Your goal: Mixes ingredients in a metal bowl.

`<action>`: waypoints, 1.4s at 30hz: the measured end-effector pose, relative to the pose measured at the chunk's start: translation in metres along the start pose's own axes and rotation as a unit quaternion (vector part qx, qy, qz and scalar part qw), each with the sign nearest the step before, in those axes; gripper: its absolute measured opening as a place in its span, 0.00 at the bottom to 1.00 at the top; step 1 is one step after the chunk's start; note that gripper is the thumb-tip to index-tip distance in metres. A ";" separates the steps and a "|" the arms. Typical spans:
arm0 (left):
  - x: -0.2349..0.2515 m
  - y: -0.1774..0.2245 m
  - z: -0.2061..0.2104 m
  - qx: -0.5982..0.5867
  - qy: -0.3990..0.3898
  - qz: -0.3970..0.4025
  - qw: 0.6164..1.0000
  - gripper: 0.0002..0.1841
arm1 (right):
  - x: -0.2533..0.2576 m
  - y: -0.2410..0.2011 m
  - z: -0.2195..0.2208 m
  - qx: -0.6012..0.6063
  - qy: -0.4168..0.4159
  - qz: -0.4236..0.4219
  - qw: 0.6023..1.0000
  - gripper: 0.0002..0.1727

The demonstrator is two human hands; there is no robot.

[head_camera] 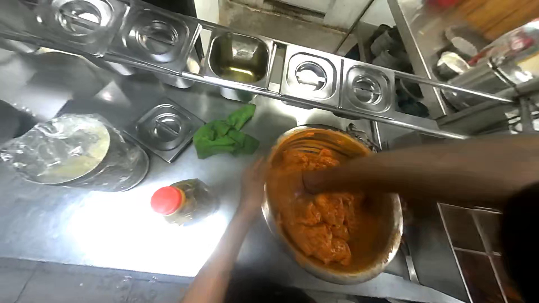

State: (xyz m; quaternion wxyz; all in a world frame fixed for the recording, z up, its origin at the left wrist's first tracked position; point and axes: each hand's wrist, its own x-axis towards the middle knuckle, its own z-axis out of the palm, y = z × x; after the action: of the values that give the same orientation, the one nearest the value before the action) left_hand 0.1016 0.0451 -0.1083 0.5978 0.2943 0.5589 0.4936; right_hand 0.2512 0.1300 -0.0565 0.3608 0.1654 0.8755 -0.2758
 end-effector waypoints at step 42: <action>-0.040 -0.017 0.029 0.152 0.112 0.086 0.978 0.26 | -0.146 -0.010 0.152 0.283 0.051 0.505 0.814 0.21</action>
State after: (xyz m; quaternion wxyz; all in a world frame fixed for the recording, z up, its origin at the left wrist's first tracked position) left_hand 0.1385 0.0082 -0.1023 0.4346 0.3719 0.6636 0.4821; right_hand 0.4281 0.0171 -0.0365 0.3417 0.6929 0.5694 -0.2811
